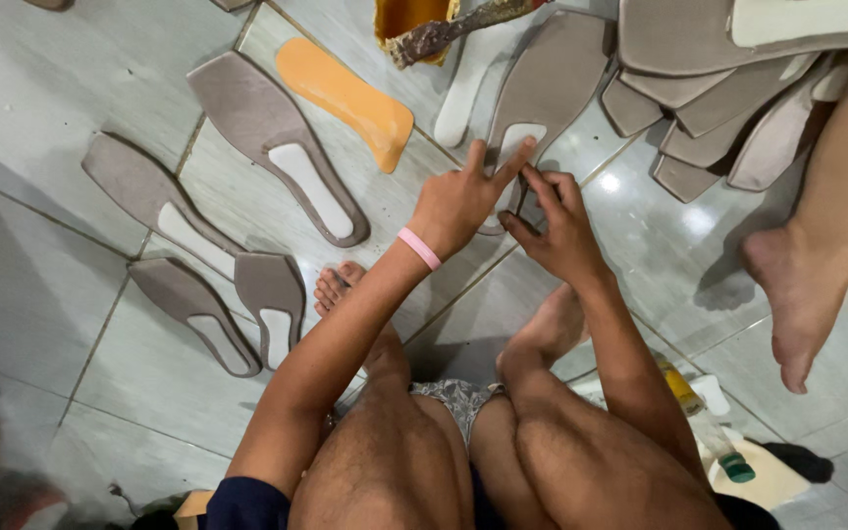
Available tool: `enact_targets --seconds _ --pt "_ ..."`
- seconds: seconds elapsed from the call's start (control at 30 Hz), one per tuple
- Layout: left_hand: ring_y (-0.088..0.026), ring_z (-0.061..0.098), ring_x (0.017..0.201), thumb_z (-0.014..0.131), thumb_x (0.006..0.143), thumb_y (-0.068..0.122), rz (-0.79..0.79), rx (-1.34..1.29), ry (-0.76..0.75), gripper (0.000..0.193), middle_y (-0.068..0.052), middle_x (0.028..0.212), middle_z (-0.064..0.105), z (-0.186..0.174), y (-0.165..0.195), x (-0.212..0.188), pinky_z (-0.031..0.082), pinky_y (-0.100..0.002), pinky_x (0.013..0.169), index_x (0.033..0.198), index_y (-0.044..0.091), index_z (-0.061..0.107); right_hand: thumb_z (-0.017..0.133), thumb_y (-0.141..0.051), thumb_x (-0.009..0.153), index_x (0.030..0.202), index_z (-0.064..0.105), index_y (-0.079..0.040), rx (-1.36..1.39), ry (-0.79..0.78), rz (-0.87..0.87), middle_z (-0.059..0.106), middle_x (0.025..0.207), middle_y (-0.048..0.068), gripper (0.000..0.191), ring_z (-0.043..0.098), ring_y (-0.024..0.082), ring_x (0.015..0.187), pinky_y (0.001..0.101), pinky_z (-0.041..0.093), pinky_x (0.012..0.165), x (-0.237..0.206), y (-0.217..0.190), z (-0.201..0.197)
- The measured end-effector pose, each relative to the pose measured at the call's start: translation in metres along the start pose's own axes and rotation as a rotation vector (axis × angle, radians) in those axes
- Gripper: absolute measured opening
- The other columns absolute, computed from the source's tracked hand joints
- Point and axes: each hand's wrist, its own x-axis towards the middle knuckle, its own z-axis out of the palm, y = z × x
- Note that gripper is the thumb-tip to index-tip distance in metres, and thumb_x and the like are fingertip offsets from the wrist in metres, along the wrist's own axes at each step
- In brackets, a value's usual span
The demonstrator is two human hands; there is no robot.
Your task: The person sits on the floor and assembles slipper soles by applying adhesive with a brush and pressing white insoles into place. The person handles multiple soles and insoles, repeatedly dipping the brush into a container of adhesive and pressing each insole firmly onto the glued surface.
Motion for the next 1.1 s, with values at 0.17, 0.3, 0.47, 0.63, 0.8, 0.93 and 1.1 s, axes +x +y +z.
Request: enact_targets --seconds 0.17,0.3,0.47,0.63,0.8,0.93,1.1 --pt "-0.035 0.069 0.065 0.063 0.093 0.009 0.035 0.037 0.084 0.080 -0.017 0.119 0.056 -0.001 -0.004 0.000 0.055 -0.042 0.048 0.161 0.035 0.029 0.089 -0.017 0.085 0.150 0.050 -0.008 0.019 0.005 0.042 0.052 0.126 0.014 0.076 0.059 0.027 0.108 0.0366 0.055 0.091 0.000 0.002 0.003" --pt "-0.035 0.070 0.067 0.067 0.084 0.015 0.051 -0.111 0.099 0.085 -0.015 0.119 0.056 -0.006 -0.010 -0.006 0.054 -0.043 0.048 0.157 0.038 0.030 0.089 -0.018 0.085 0.154 0.044 -0.008 0.042 0.038 0.040 0.054 0.126 0.013 0.083 0.058 0.027 0.111 0.0378 0.055 0.090 0.000 0.002 0.004" --pt "-0.033 0.069 0.065 0.066 0.088 0.010 0.064 -0.033 0.129 0.086 -0.014 0.114 0.057 -0.005 -0.009 -0.008 0.055 -0.042 0.050 0.161 0.034 0.028 0.090 -0.021 0.084 0.156 0.043 -0.009 0.034 0.024 0.063 0.053 0.123 0.013 0.087 0.058 0.027 0.108 0.0369 0.054 0.090 0.000 -0.001 0.003" --pt "-0.032 0.068 0.061 0.065 0.090 0.009 0.061 0.037 0.133 0.083 -0.013 0.112 0.058 0.000 -0.008 -0.006 0.054 -0.041 0.049 0.162 0.029 0.029 0.089 -0.018 0.084 0.159 0.044 -0.010 -0.016 0.015 -0.010 0.053 0.123 0.012 0.087 0.057 0.029 0.114 0.0400 0.052 0.100 0.001 -0.003 -0.001" --pt "-0.030 0.067 0.057 0.067 0.091 0.010 0.062 0.140 0.171 0.081 -0.015 0.117 0.059 0.005 -0.003 -0.001 0.053 -0.041 0.045 0.161 0.025 0.030 0.088 -0.018 0.084 0.158 0.044 -0.011 -0.010 0.011 -0.011 0.054 0.124 0.012 0.086 0.058 0.029 0.117 0.0405 0.052 0.102 0.002 -0.004 -0.003" --pt "-0.033 0.070 0.072 0.073 0.085 0.011 0.051 0.076 0.122 0.088 -0.015 0.120 0.058 0.002 -0.005 0.000 0.056 -0.042 0.054 0.161 0.027 0.031 0.090 -0.018 0.085 0.158 0.043 -0.010 -0.013 -0.004 0.028 0.055 0.122 0.012 0.087 0.058 0.027 0.114 0.0398 0.052 0.099 0.002 -0.002 -0.003" --pt "-0.034 0.067 0.099 0.082 0.083 0.014 0.021 -0.416 0.257 0.092 -0.016 0.131 0.054 0.005 -0.013 -0.024 0.058 -0.042 0.074 0.161 0.022 0.033 0.084 -0.018 0.090 0.164 0.024 -0.010 0.309 0.080 0.220 0.057 0.132 0.011 0.095 0.059 0.021 0.113 0.0352 0.054 0.097 -0.008 0.003 0.004"
